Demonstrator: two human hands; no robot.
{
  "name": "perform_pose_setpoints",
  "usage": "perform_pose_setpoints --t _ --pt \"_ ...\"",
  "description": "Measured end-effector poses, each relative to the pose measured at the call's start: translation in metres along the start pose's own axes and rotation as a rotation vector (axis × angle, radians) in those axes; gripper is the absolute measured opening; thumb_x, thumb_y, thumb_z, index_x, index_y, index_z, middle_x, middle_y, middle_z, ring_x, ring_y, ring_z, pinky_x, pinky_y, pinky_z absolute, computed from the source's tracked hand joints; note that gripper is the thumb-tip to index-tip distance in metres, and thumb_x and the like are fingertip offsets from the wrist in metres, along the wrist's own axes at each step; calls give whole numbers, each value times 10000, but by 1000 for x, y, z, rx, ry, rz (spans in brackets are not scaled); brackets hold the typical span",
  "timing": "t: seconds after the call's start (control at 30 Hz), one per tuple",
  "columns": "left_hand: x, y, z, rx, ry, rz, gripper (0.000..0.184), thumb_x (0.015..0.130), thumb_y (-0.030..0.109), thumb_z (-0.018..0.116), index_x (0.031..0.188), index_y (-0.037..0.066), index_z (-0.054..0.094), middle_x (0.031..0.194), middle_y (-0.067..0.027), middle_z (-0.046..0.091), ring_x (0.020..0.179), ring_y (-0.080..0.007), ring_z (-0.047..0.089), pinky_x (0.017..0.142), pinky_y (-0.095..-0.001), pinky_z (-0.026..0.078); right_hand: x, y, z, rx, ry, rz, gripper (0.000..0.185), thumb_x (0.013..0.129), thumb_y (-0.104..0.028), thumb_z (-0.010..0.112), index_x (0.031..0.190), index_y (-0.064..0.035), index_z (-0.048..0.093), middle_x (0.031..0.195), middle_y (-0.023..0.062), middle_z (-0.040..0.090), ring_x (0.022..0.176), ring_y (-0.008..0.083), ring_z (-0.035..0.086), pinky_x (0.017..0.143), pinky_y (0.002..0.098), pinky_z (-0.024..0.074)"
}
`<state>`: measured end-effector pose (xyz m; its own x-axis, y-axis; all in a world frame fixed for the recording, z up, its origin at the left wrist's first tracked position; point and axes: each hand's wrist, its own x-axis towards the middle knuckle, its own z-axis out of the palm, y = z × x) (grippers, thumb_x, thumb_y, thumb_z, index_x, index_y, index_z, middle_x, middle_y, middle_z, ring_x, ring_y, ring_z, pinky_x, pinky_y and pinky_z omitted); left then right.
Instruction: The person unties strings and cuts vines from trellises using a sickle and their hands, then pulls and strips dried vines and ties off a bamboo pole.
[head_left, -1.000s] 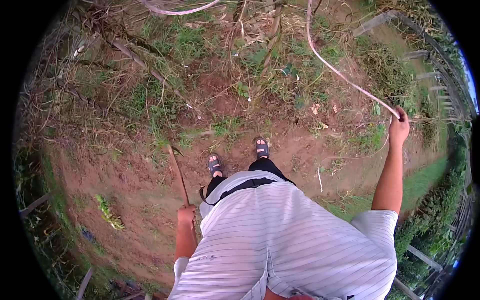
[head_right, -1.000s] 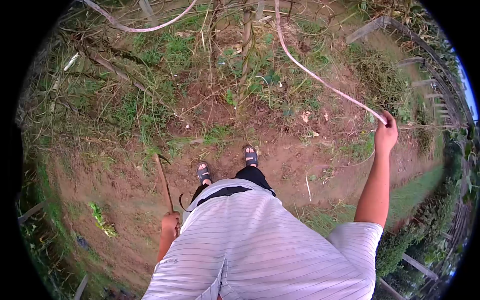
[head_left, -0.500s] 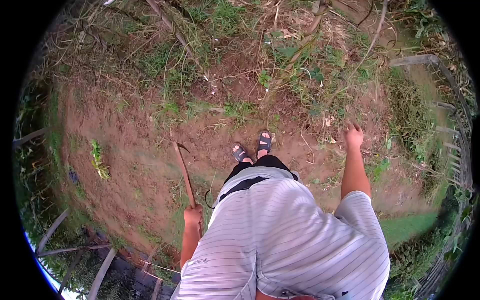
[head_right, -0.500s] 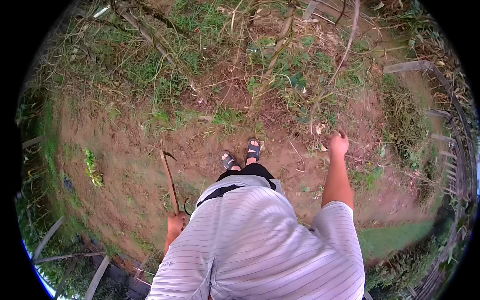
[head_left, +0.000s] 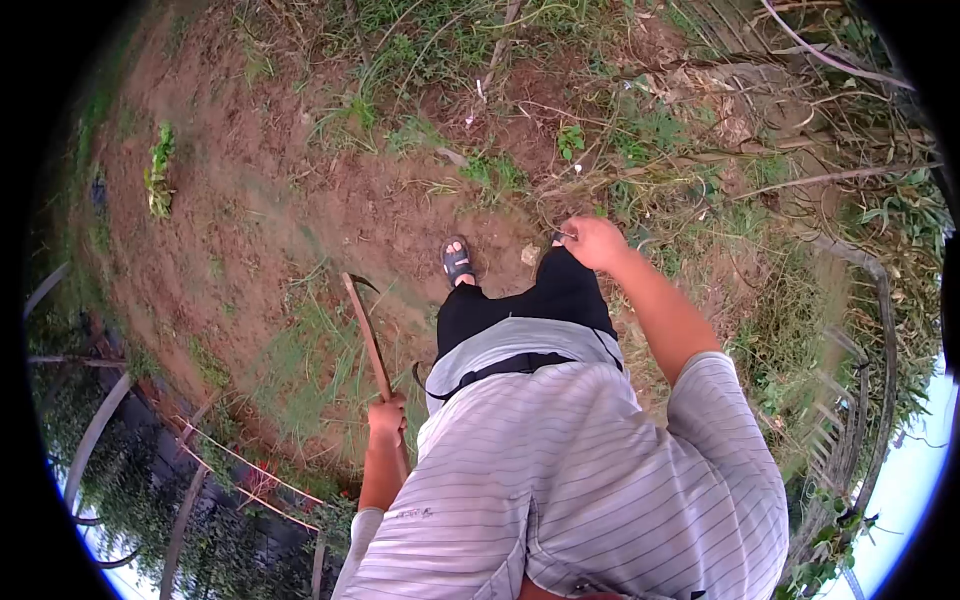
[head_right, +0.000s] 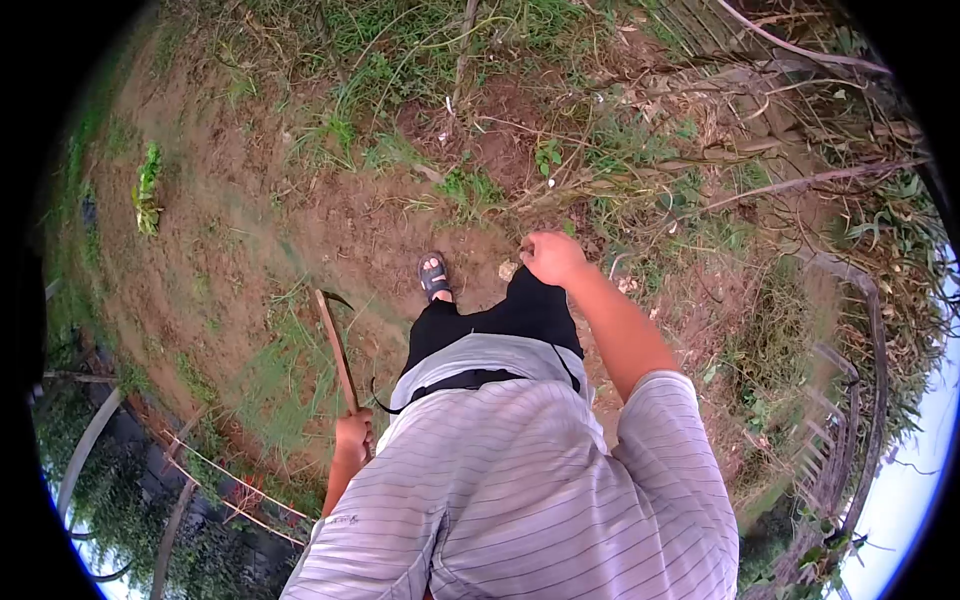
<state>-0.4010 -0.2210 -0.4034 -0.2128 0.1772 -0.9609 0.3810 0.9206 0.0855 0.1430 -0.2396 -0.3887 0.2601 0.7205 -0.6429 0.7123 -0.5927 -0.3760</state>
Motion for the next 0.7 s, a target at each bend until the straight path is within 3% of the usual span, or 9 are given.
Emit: perform_pose_setpoints --t 0.1,0.27,0.43,0.6,0.7 --pt "-15 -13 18 9 26 -15 55 868 89 529 844 128 560 575 30 425 392 -111 383 363 -301 291 39 11 -12 -189 -128 0 353 899 -316 586 1142 -76 676 1132 160 679 1083 340 628 963 423 491" --pt "-17 -19 84 -141 75 -114 37 873 102 547 861 112 581 572 35 420 404 -97 386 374 -278 293 102 58 -10 -181 -136 -21 323 894 -320 581 1090 -87 690 1076 158 695 1032 349 645 931 425 508" --pt "-24 -5 188 -542 67 -60 69 908 118 565 956 80 597 586 44 412 425 -85 377 390 -263 308 176 87 1 -207 -286 -141 292 882 -291 598 1061 -79 689 1037 172 700 968 349 667 880 436 524" --pt "-16 25 237 -704 -157 35 168 954 154 602 1068 38 559 591 36 418 419 -95 383 407 -279 347 196 116 32 -229 -324 -106 312 889 -279 604 1110 -77 694 1058 157 708 1008 324 665 911 406 513" --pt "38 49 247 -699 -263 65 203 959 176 609 1095 32 564 586 30 405 417 -108 408 413 -273 370 237 118 62 -140 -279 83 323 895 -285 599 1123 -86 708 1064 145 716 1016 302 670 912 378 509"
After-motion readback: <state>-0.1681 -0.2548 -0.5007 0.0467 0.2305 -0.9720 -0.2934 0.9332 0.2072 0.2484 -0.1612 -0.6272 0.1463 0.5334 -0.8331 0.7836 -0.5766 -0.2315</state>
